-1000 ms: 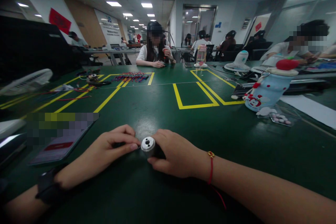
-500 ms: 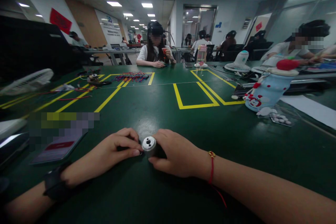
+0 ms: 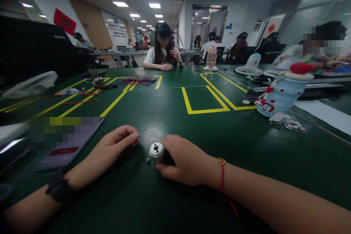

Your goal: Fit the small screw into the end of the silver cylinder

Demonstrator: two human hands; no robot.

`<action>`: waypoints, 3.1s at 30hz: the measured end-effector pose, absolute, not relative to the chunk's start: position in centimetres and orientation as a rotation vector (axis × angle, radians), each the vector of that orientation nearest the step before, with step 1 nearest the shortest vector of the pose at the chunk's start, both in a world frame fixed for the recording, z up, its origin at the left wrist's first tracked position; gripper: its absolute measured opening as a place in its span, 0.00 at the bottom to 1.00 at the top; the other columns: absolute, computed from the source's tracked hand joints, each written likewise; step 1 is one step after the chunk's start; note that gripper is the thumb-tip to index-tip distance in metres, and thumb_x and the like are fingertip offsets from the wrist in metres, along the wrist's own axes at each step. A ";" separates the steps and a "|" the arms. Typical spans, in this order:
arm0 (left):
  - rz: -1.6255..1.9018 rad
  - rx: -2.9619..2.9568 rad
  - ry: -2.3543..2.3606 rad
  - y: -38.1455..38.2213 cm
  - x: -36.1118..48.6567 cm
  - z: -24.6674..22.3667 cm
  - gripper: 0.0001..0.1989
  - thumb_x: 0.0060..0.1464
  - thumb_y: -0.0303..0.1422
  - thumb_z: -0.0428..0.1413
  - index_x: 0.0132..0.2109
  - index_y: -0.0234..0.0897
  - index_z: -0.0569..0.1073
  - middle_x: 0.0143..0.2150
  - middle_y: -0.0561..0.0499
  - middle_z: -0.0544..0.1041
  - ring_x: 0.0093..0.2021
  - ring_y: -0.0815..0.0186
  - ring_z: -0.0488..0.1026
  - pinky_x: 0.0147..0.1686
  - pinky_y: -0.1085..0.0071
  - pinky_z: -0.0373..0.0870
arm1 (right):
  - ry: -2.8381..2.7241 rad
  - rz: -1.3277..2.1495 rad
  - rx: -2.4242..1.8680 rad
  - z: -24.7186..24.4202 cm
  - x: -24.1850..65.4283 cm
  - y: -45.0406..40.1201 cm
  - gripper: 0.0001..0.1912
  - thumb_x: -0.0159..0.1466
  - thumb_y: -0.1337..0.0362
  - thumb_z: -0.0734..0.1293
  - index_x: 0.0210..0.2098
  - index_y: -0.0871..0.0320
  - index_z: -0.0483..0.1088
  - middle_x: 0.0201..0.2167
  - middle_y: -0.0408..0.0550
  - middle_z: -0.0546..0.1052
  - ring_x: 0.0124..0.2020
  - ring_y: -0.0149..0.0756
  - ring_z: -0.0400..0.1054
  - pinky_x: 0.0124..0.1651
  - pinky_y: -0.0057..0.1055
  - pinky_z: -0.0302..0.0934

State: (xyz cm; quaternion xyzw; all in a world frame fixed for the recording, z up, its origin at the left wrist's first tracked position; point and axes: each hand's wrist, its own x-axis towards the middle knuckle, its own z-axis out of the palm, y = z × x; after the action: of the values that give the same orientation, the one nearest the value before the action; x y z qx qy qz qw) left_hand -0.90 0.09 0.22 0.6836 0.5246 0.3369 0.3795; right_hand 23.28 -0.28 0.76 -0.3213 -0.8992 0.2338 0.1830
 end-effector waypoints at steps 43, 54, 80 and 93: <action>0.893 2.245 1.077 -1.0 1.5 3.4 0.03 0.61 0.29 0.54 0.41 0.41 0.72 0.40 0.53 0.70 0.42 0.65 0.69 0.43 0.68 0.66 | -2.576 0.570 -0.881 0.3 23.0 -0.1 0.11 0.59 0.64 0.68 0.39 0.60 0.64 0.36 0.48 0.69 0.35 0.36 0.60 0.38 0.33 0.57; 0.800 2.273 1.048 -1.0 1.7 3.1 0.06 0.61 0.28 0.54 0.42 0.44 0.73 0.42 0.54 0.70 0.43 0.67 0.69 0.43 0.69 0.66 | -2.597 0.522 -0.890 0.2 23.0 -0.1 0.11 0.60 0.62 0.67 0.38 0.60 0.63 0.35 0.48 0.68 0.34 0.35 0.60 0.36 0.33 0.56; 0.819 2.196 1.058 -1.9 0.5 2.5 0.12 0.64 0.29 0.47 0.44 0.43 0.75 0.43 0.53 0.70 0.44 0.65 0.69 0.45 0.69 0.64 | -2.561 0.606 -0.868 0.4 23.1 -0.1 0.12 0.59 0.65 0.68 0.42 0.59 0.65 0.38 0.49 0.70 0.36 0.36 0.62 0.40 0.33 0.57; 0.855 1.732 1.305 -0.2 0.0 0.8 0.18 0.63 0.41 0.46 0.34 0.36 0.74 0.29 0.53 0.72 0.30 0.65 0.68 0.31 0.71 0.64 | -2.562 0.633 -0.888 0.6 23.3 -0.2 0.13 0.60 0.64 0.68 0.43 0.59 0.65 0.39 0.50 0.71 0.38 0.39 0.62 0.42 0.36 0.58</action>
State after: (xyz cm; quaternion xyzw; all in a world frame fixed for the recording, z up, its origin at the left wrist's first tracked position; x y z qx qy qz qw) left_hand -0.03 -0.24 0.78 0.6828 0.5146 0.3371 0.3942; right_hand 23.30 -0.20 0.56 -0.3137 -0.9055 0.2239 0.1776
